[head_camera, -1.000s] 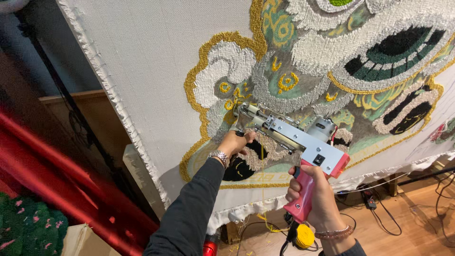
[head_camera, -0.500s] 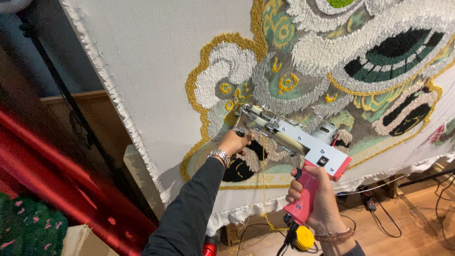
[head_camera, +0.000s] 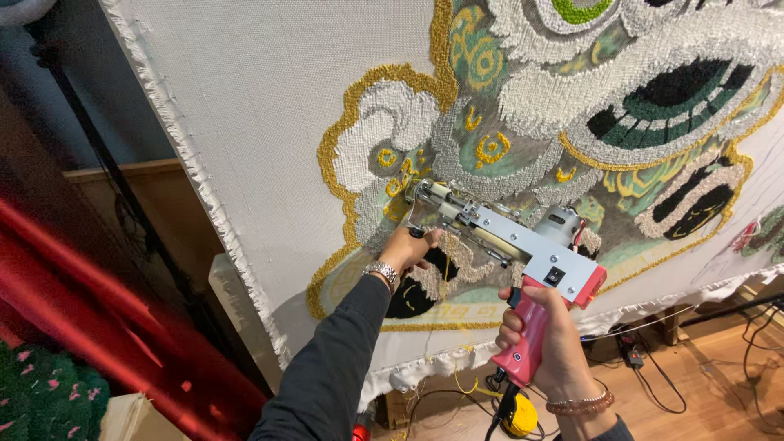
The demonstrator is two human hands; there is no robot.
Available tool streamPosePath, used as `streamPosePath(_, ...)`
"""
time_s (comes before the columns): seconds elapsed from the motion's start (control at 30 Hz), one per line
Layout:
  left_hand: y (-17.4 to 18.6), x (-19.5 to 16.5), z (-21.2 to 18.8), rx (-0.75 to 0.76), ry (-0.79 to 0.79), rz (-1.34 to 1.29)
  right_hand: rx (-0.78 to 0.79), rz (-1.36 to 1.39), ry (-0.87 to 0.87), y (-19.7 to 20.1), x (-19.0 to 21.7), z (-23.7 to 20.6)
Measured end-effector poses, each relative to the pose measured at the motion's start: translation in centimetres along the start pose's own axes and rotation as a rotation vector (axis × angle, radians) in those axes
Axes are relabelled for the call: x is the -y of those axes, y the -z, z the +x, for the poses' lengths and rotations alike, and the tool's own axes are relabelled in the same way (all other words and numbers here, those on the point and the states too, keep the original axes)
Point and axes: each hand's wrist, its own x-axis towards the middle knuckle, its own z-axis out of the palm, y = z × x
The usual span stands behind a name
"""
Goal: The person uses a tufting gun to apply yellow yarn into a stretched canvas, forming a decorative design. They guide the tool along the pattern and occasionally adjust the yarn with their hand.
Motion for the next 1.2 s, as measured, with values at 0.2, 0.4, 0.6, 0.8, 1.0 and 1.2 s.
streamPosePath(0.2,-0.9,0.7,-0.8,-0.006,-0.033,-0.152,0.03,-0.006,0.018,0.7,-0.2,0.0)
streamPosePath(0.4,-4.1,2.0,1.3,0.038,-0.171,-0.379,0.068,-0.046,0.071,3.5,-0.1,-0.1)
streamPosePath(0.6,-9.0,2.2,1.5,0.119,-0.276,-0.436,0.025,-0.097,0.071,8.4,0.9,-1.5)
streamPosePath(0.8,-9.7,1.6,0.7,0.167,-0.355,-0.46,0.154,-0.035,0.117,11.3,1.0,-2.2)
streamPosePath(1.0,-7.4,-1.3,-0.4,0.067,-0.336,-0.283,0.09,0.005,0.209,10.4,-0.5,-1.8)
streamPosePath(1.2,-2.8,-0.6,-2.3,-0.059,-0.451,-0.43,0.107,0.043,0.255,9.8,-1.8,-1.4)
